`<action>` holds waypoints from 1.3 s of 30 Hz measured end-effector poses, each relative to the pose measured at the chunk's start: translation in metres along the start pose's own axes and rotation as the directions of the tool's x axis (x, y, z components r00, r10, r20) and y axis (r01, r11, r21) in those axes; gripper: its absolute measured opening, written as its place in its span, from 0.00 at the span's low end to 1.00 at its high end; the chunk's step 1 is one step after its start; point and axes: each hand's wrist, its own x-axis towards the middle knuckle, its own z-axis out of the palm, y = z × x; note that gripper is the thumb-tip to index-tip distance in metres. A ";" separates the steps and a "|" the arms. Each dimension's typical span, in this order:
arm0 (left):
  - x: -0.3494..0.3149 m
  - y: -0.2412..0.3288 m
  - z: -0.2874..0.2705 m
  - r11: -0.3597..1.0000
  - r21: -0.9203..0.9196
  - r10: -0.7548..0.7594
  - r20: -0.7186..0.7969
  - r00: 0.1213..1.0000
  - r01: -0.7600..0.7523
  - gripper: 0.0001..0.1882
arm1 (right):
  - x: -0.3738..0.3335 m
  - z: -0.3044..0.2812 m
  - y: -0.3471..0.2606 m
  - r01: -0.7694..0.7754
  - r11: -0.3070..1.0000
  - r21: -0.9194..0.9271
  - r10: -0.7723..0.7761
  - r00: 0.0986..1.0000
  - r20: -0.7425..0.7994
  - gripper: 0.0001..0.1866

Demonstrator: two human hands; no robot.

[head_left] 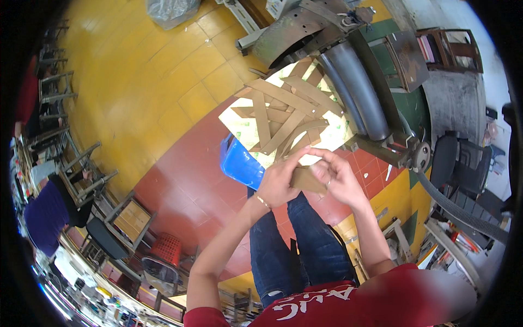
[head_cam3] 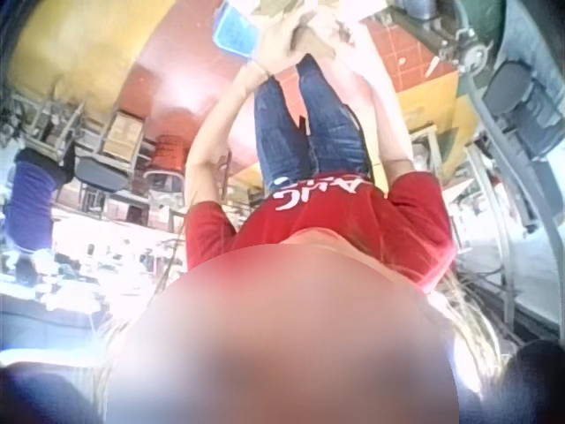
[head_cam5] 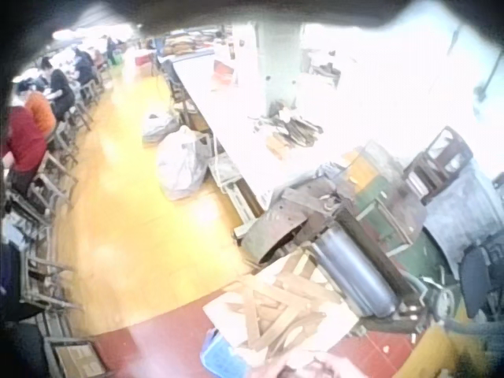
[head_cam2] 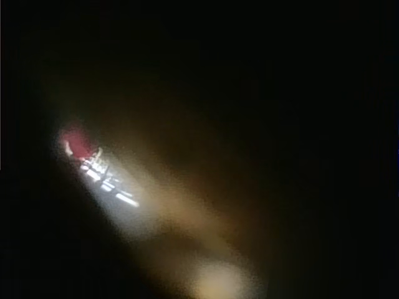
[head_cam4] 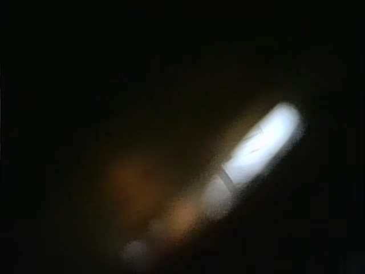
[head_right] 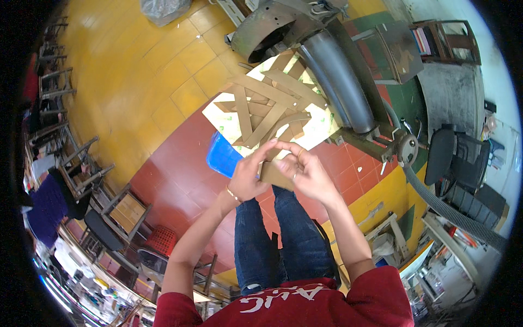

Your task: The person sits at a sanding machine and feeds flat cardboard pieces through the rollers one at a time. They stack the processed pieces on a nearby surface and occasionally adjust the pile.

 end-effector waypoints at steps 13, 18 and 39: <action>-0.053 -0.069 -0.008 0.047 -0.911 -0.447 0.348 0.824 0.410 0.18 | 0.123 0.001 0.162 -0.150 0.940 0.307 0.322 0.690 -0.649 0.33; -0.032 -0.076 -0.007 0.590 -0.700 -0.520 0.053 0.853 0.403 0.22 | 0.056 0.021 0.098 -0.080 0.970 -0.230 -0.108 0.705 -0.701 0.18; -0.030 -0.050 0.004 0.466 -0.819 -0.733 -0.145 0.665 0.335 0.29 | 0.041 0.082 0.082 -0.087 0.921 0.380 0.112 0.993 -0.045 0.07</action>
